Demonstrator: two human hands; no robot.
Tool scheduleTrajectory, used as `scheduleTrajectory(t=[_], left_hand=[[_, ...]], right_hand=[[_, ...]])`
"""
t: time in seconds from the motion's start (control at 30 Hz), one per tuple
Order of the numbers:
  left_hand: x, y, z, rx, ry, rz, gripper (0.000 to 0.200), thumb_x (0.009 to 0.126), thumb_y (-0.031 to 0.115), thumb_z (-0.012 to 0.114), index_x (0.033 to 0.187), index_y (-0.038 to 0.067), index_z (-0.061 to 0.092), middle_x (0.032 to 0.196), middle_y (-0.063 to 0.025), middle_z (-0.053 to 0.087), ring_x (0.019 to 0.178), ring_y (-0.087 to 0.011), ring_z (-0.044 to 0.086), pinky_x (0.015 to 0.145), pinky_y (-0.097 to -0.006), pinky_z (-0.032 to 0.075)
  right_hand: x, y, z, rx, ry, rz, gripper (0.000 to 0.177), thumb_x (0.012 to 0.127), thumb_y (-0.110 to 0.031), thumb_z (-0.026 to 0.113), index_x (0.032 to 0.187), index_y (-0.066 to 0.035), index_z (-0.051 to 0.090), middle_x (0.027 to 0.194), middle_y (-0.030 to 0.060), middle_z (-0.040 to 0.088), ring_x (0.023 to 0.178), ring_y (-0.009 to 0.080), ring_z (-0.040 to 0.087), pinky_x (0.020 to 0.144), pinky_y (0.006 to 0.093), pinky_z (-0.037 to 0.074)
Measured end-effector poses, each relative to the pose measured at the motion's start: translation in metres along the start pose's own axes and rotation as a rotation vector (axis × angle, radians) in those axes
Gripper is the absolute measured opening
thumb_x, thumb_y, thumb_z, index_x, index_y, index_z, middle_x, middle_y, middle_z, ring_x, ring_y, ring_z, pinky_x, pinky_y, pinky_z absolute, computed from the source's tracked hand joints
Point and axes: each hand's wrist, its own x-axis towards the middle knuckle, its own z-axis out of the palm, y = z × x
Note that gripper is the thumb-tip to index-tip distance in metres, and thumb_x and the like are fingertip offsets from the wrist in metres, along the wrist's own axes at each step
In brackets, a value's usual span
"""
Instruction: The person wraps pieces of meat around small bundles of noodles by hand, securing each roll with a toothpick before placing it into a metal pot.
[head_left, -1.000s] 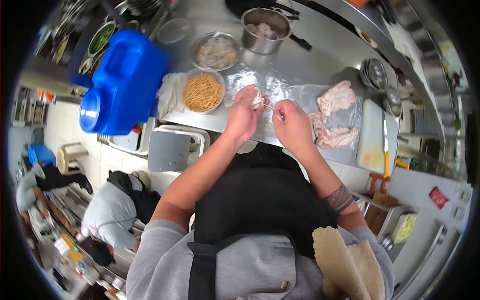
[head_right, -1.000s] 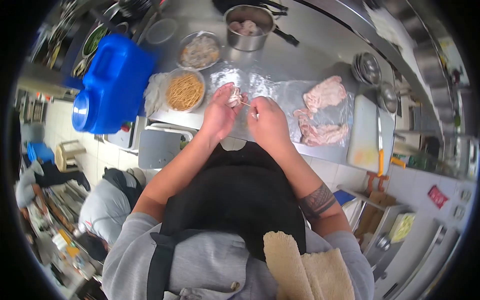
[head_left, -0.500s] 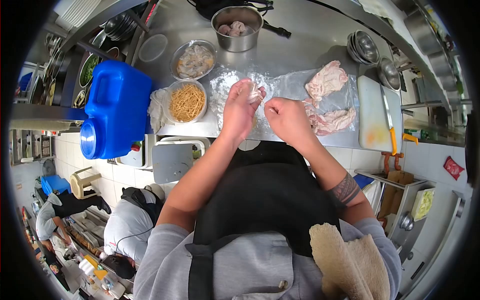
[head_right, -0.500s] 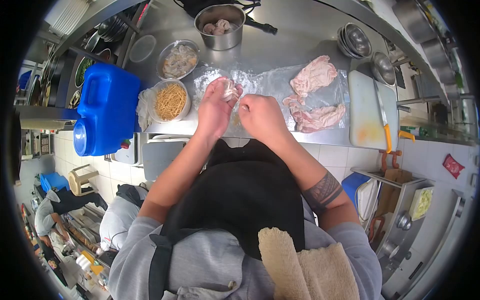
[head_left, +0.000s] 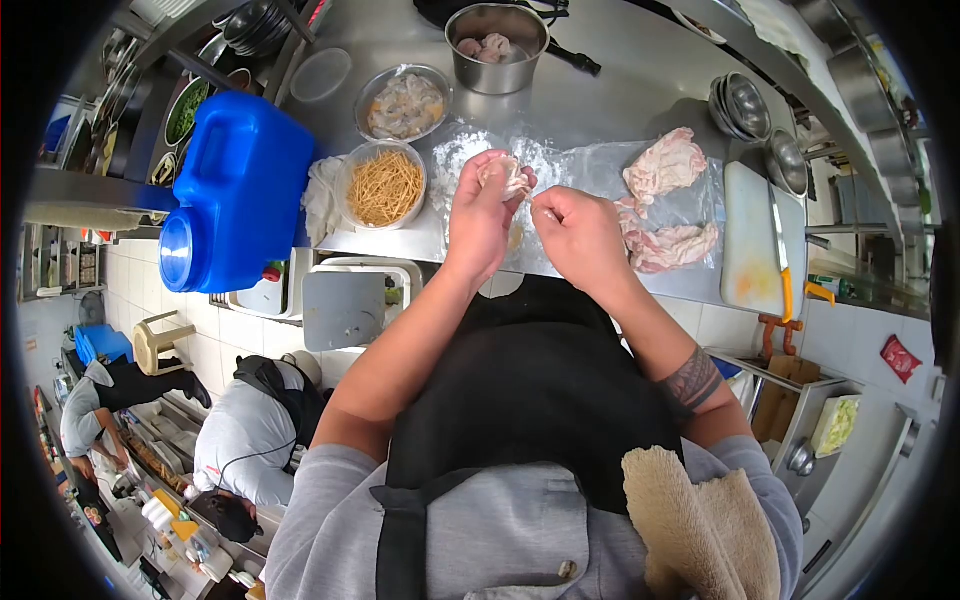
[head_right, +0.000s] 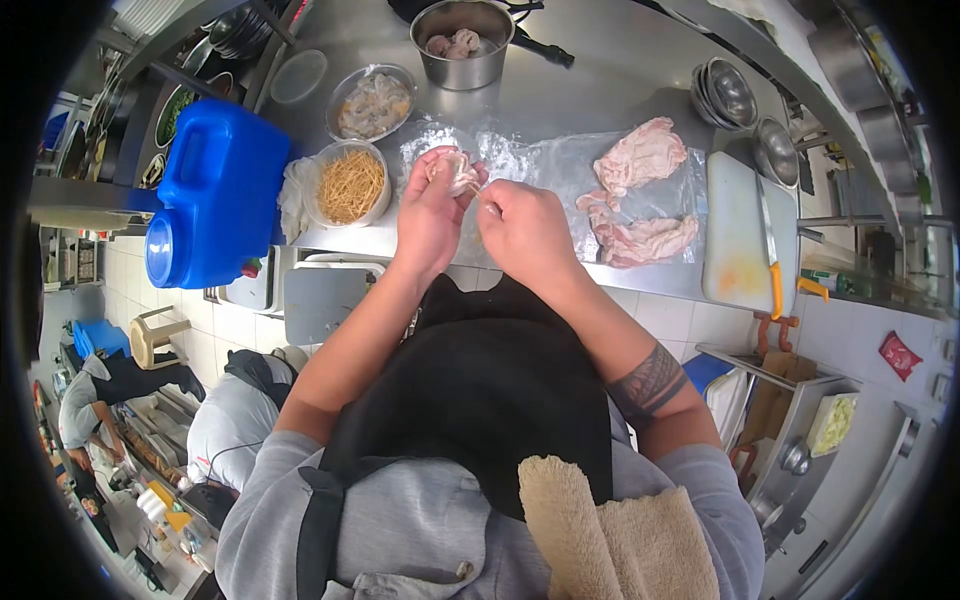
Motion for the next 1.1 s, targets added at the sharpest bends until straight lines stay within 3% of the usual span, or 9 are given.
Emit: scheduleTrajectory(t=[0.23,0.33,0.43,0.53,0.7,0.8,0.93,1.0,1.1], left_hand=[[-0.010,0.001,0.003,0.147,-0.073,0.072,0.022,0.114,0.019,0.050,0.132,0.006,0.052,0.121,-0.0083,0.063,0.111,-0.0197,0.066,0.103,-0.0373,0.053],[-0.009,-0.001,0.001,0.167,-0.128,0.069,0.021,0.113,0.016,0.051,0.132,0.009,0.054,0.126,-0.0081,0.063,0.119,-0.0241,0.066,0.108,-0.0427,0.051],[-0.006,0.003,0.005,0.130,-0.106,0.092,0.022,0.113,0.016,0.051,0.134,0.008,0.054,0.129,-0.0094,0.062,0.119,-0.0249,0.065,0.109,-0.0428,0.051],[-0.006,0.008,0.008,0.119,-0.081,0.123,0.025,0.115,0.019,0.048,0.135,0.005,0.052,0.123,-0.0081,0.063,0.115,-0.0187,0.065,0.103,-0.0363,0.053],[-0.005,0.011,0.008,0.149,-0.124,0.139,0.026,0.115,0.020,0.049,0.135,0.004,0.054,0.124,-0.0093,0.064,0.114,-0.0198,0.066,0.104,-0.0374,0.053],[-0.003,0.011,0.003,0.155,-0.140,0.122,0.027,0.114,0.018,0.051,0.137,0.006,0.055,0.135,-0.0115,0.061,0.119,-0.0254,0.065,0.109,-0.0424,0.051],[-0.008,0.007,0.007,0.238,-0.192,0.091,0.029,0.114,0.022,0.052,0.137,0.006,0.055,0.133,-0.0105,0.063,0.120,-0.0224,0.065,0.108,-0.0401,0.052],[-0.009,0.008,0.010,0.271,-0.161,0.103,0.029,0.115,0.022,0.048,0.137,0.003,0.055,0.124,-0.0091,0.064,0.117,-0.0176,0.064,0.105,-0.0355,0.052],[0.000,0.013,-0.001,0.354,-0.189,0.144,0.031,0.114,0.026,0.053,0.137,0.005,0.056,0.131,-0.0084,0.064,0.120,-0.0187,0.064,0.107,-0.0372,0.052]], right_hand=[[0.001,-0.001,0.005,0.003,0.043,-0.037,0.005,0.087,-0.005,0.068,0.085,0.000,0.068,0.079,0.0206,0.069,0.071,0.0408,0.069,0.065,0.0476,0.053],[0.003,0.000,0.004,0.016,0.048,-0.056,0.005,0.088,-0.006,0.069,0.089,-0.001,0.070,0.079,0.0201,0.070,0.071,0.0400,0.069,0.065,0.0466,0.054],[0.002,-0.001,0.002,0.159,0.019,0.073,0.008,0.089,-0.007,0.070,0.093,0.000,0.072,0.079,0.0192,0.071,0.071,0.0387,0.070,0.066,0.0453,0.054],[0.001,0.000,-0.004,0.123,-0.013,0.103,0.010,0.089,-0.007,0.071,0.096,-0.001,0.073,0.082,0.0185,0.072,0.072,0.0372,0.070,0.066,0.0434,0.055],[0.001,-0.001,-0.010,0.045,0.023,-0.068,0.008,0.089,-0.007,0.071,0.093,-0.001,0.072,0.085,0.0176,0.072,0.074,0.0365,0.070,0.067,0.0435,0.054],[0.001,-0.004,-0.011,0.041,0.026,-0.070,0.008,0.090,-0.008,0.070,0.092,-0.001,0.072,0.083,0.0175,0.071,0.074,0.0372,0.070,0.067,0.0439,0.054],[0.006,-0.002,-0.001,0.048,0.047,-0.023,0.008,0.090,-0.007,0.071,0.092,0.000,0.072,0.082,0.0176,0.071,0.071,0.0355,0.069,0.065,0.0421,0.054],[0.007,-0.001,0.003,0.112,0.045,0.085,0.012,0.096,-0.011,0.074,0.099,0.001,0.075,0.083,0.0101,0.074,0.070,0.0132,0.065,0.066,0.0299,0.051],[0.008,0.002,0.006,0.234,0.031,0.114,0.012,0.094,-0.011,0.074,0.099,-0.001,0.076,0.080,0.0150,0.073,0.064,0.0215,0.066,0.062,0.0354,0.052]])
